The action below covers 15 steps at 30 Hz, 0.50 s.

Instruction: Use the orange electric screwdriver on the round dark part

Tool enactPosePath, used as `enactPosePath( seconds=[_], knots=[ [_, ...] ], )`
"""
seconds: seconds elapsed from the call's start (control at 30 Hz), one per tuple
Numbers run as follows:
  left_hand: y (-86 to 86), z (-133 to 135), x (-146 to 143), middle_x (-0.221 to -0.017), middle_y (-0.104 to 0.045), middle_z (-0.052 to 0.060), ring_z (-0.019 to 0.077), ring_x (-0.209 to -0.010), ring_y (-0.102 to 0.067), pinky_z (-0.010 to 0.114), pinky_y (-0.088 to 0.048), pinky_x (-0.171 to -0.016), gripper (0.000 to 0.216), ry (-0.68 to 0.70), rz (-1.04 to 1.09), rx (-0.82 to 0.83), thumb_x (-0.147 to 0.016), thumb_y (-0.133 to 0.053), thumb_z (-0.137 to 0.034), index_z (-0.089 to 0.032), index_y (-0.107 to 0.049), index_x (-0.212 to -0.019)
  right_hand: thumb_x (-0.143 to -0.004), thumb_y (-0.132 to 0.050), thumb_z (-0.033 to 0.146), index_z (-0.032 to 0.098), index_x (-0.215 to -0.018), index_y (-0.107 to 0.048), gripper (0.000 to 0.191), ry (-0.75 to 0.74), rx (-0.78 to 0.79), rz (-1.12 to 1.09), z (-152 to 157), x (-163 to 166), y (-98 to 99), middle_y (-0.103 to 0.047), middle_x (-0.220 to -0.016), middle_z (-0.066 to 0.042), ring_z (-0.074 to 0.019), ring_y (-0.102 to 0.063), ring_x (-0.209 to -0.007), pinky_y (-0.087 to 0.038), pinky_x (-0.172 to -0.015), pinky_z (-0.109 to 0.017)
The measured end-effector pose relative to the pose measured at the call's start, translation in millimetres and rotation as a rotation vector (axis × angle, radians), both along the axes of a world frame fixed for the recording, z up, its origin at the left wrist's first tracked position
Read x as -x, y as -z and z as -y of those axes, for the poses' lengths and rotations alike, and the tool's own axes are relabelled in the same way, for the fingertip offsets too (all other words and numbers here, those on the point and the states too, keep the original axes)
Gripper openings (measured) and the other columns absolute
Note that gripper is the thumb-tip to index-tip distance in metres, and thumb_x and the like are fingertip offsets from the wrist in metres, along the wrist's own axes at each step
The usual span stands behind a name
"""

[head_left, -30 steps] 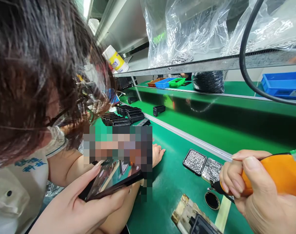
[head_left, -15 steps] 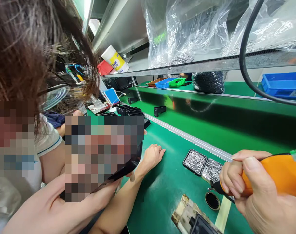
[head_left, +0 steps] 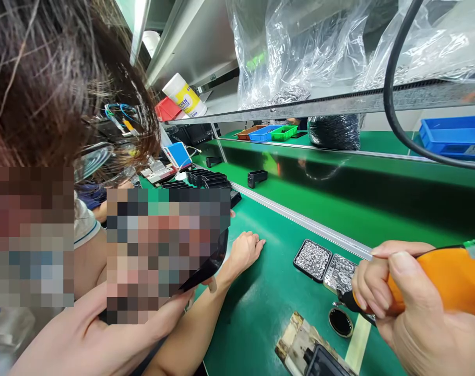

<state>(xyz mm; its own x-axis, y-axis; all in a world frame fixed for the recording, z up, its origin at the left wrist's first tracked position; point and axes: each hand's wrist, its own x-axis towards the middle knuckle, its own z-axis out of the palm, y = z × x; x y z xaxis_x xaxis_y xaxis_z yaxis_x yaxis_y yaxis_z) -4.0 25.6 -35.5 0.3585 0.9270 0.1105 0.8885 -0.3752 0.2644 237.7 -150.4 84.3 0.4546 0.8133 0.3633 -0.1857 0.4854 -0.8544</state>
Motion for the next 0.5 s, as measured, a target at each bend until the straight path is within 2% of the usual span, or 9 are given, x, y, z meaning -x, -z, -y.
enactPosePath(
  seconds=[0.17,0.27,0.4,0.5],
  knots=[
    [-7.1,10,5,-0.103,-0.07,0.004,0.0228,-0.105,-0.07,0.041,-0.057,-0.1,0.034,0.051,0.117,-0.018,-0.108,-0.057,-0.044,-0.013,-0.071,-0.101,-0.106,-0.066,0.036,0.022,-0.097,-0.065,0.016,-0.005,0.01,-0.006,1,-1,0.0,-0.045,-0.056,0.005,-0.0141,-0.043,-0.045,-0.038,-0.042,-0.032],
    [-8.5,11,5,-0.099,-0.07,0.004,0.0218,-0.102,-0.07,0.041,-0.058,-0.097,0.029,0.059,0.181,-0.008,-0.106,-0.062,-0.042,-0.015,-0.07,-0.097,-0.105,-0.067,0.036,0.022,-0.096,-0.065,0.016,0.0,0.017,-0.015,1,-1,0.4,-0.045,-0.056,0.005,-0.0141,-0.043,-0.044,-0.038,-0.042,-0.032],
    [-10.5,9,3,-0.097,-0.069,0.003,0.0217,-0.102,-0.069,0.042,-0.058,-0.097,0.03,0.056,0.286,0.041,-0.106,-0.062,-0.04,-0.014,-0.069,-0.093,-0.106,-0.066,0.037,0.022,-0.098,-0.065,0.017,-0.011,0.012,-0.015,0,1,0.2,-0.045,-0.056,0.005,-0.0141,-0.043,-0.044,-0.039,-0.042,-0.032],
    [-16.2,12,0,-0.104,-0.07,0.005,0.023,-0.106,-0.069,0.042,-0.058,-0.098,0.029,0.075,0.388,0.106,-0.106,-0.062,-0.041,-0.014,-0.07,-0.099,-0.105,-0.067,0.038,0.023,-0.097,-0.064,0.017,-0.001,0.014,-0.019,0,1,-1.1,-0.044,-0.055,0.005,-0.0136,-0.042,-0.044,-0.039,-0.041,-0.031]
  ],
)
